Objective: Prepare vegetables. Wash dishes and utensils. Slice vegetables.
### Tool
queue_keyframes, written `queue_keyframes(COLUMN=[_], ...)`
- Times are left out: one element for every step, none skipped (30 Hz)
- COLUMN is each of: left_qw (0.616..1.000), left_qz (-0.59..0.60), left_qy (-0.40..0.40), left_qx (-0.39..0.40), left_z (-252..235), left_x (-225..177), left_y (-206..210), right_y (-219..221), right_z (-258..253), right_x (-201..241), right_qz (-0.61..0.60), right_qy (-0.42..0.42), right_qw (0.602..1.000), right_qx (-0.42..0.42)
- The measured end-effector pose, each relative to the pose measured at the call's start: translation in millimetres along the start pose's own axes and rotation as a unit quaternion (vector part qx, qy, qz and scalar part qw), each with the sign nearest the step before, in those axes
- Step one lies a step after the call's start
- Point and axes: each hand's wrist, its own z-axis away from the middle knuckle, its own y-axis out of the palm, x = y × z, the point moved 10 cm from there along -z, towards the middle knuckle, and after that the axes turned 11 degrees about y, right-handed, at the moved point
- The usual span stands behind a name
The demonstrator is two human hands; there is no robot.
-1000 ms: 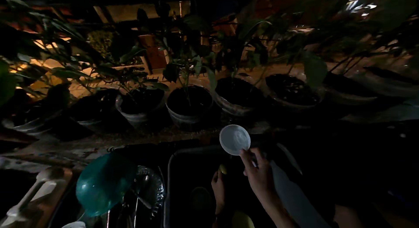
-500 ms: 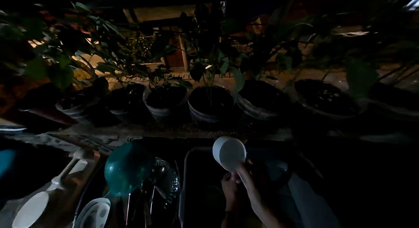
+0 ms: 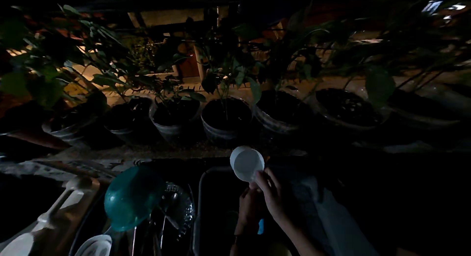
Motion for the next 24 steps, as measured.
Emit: queue_keyframes(left_qw=[1.0,0.999,0.998,0.997,0.996,0.995,0.995,0.994,0.995,0.996,0.997,0.998,0.998,0.999,0.999,0.999,0.999,0.999,0.999,0.999,0.999,0.998,0.998,0.998], left_qz=[0.004,0.012,0.023,0.036,0.04,0.038,0.034,0.031,0.02,0.01,0.002,0.001,0.002,0.007,0.013,0.016,0.01,0.0,-0.015,-0.028,-0.036,-0.047,-0.05,-0.052], left_qy=[-0.005,-0.007,-0.012,-0.016,-0.017,-0.013,-0.003,0.007,0.014,0.017,0.019,0.016,0.01,0.003,-0.003,-0.013,-0.02,-0.026,-0.027,-0.026,-0.026,-0.027,-0.028,-0.031], left_qx=[0.024,0.044,0.06,0.067,0.077,0.086,0.099,0.105,0.095,0.085,0.077,0.068,0.054,0.047,0.044,0.038,0.028,0.024,0.017,0.012,0.011,0.011,0.009,0.006], left_z=[0.6,1.8,3.8,5.0,5.2,5.4,4.4,2.9,1.9,1.3,1.3,2.2,3.9,6.0,8.3,10.5,12.2,14.0,14.8,14.8,16.0,17.0,17.4,17.4], left_x=[-0.8,-2.1,-3.3,-3.9,-4.0,-3.9,-3.4,-2.1,-0.2,1.6,3.5,5.1,6.2,6.7,6.8,7.4,7.3,6.4,5.6,5.2,4.2,3.8,4.1,5.1], left_y=[2.2,4.3,5.8,6.4,6.3,6.3,6.8,6.6,4.2,1.6,-0.5,-1.9,-2.7,-2.9,-3.0,-3.8,-4.7,-5.1,-5.7,-7.0,-7.3,-7.5,-8.0,-9.2], right_y=[-2.1,-4.1,-5.9,-7.6,-9.3,-10.8,-11.8,-12.6,-13.6,-15.0,-16.5,-18.8,-22.1,-25.4,-28.1,-30.6,-33.0,-35.3,-37.3,-38.9,-39.7,-40.0,-39.6,-39.3], right_z=[-1.4,-3.8,-6.1,-8.8,-11.1,-12.5,-13.2,-13.1,-12.7,-11.9,-10.7,-9.1,-8.5,-7.8,-6.6,-4.9,-2.8,-0.9,0.0,-0.1,-0.3,-0.4,-0.4,-0.5], right_x=[2.0,2.5,2.5,1.8,1.0,0.2,-0.2,-0.2,-0.5,-0.6,-0.4,0.9,2.2,3.2,3.0,2.7,2.9,2.3,-1.2,-6.5,-11.2,-15.2,-18.6,-22.0], right_qz=[0.0,-0.003,-0.008,-0.009,-0.007,-0.002,-0.003,-0.006,-0.009,-0.009,-0.005,0.012,0.04,0.072,0.103,0.13,0.149,0.161,0.167,0.161,0.148,0.129,0.105,0.083], right_qy=[0.005,0.01,0.012,0.01,0.002,-0.007,-0.013,-0.014,-0.012,-0.013,-0.013,-0.014,-0.023,-0.03,-0.029,-0.027,-0.03,-0.038,-0.041,-0.037,-0.033,-0.029,-0.024,-0.021], right_qw=[1.0,1.0,1.0,1.0,1.0,1.0,1.0,1.0,1.0,1.0,1.0,1.0,0.999,0.997,0.994,0.991,0.987,0.985,0.983,0.984,0.987,0.989,0.993,0.995], right_qx=[-0.004,-0.007,-0.006,-0.002,0.002,0.004,0.006,0.008,0.01,0.009,0.005,-0.002,-0.014,-0.024,-0.029,-0.036,-0.047,-0.056,-0.062,-0.061,-0.059,-0.058,-0.057,-0.058])
